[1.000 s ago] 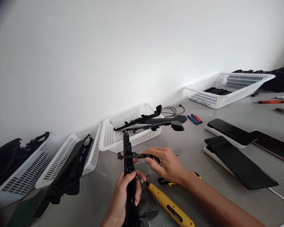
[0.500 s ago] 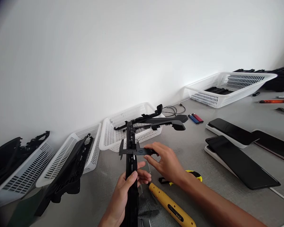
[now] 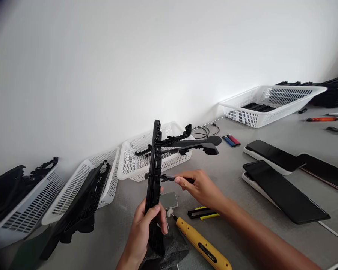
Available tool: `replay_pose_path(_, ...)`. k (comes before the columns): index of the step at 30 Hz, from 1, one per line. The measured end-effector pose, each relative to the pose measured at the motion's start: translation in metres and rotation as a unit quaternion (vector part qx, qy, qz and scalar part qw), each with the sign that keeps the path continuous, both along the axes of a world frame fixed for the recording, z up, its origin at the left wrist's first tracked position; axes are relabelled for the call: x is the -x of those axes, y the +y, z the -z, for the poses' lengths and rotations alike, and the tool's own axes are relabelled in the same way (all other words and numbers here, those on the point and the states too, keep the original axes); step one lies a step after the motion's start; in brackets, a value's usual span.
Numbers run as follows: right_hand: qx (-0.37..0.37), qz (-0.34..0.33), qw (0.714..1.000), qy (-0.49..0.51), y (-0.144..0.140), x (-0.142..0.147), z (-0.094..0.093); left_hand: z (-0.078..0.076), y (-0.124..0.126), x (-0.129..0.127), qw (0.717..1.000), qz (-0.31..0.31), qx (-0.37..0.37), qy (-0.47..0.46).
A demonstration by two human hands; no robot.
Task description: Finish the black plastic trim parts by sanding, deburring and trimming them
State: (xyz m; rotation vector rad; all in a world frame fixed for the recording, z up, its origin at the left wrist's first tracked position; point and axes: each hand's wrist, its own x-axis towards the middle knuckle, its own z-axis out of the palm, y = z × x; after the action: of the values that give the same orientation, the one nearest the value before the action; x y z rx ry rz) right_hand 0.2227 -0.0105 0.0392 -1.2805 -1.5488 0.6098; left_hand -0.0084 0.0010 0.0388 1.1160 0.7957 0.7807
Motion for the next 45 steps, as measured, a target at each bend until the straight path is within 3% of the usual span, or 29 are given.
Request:
replay_pose_path(6,0.066,-0.010,0.998,-0.001,0.002,-0.010,0.000,0.003,0.004,0.001,0.996,0.006,0.003,0.090)
replay_pose_path(12,0.141,-0.103,0.983,0.055,0.003,-0.030,-0.002,0.007,0.010,0.002,0.995,0.010,-0.001,0.103)
replay_pose_path(18,0.150,-0.113,0.980,0.062,0.007,-0.033,0.002,-0.002,0.010,0.002,0.994,0.023,0.010,0.107)
replay_pose_path(30,0.173,-0.110,0.976,0.073,0.012,-0.034,0.009,0.004,0.007,0.000,0.993,0.025,0.018,0.114)
replay_pose_path(40,0.192,-0.108,0.970,0.101,0.011,-0.040,0.004,-0.007,0.007,0.009,0.991,0.109,0.071,-0.024)
replay_pose_path(45,0.239,-0.142,0.948,0.154,0.008,-0.040,0.004,0.009,0.005,0.012,0.974,0.159,0.134,-0.091)
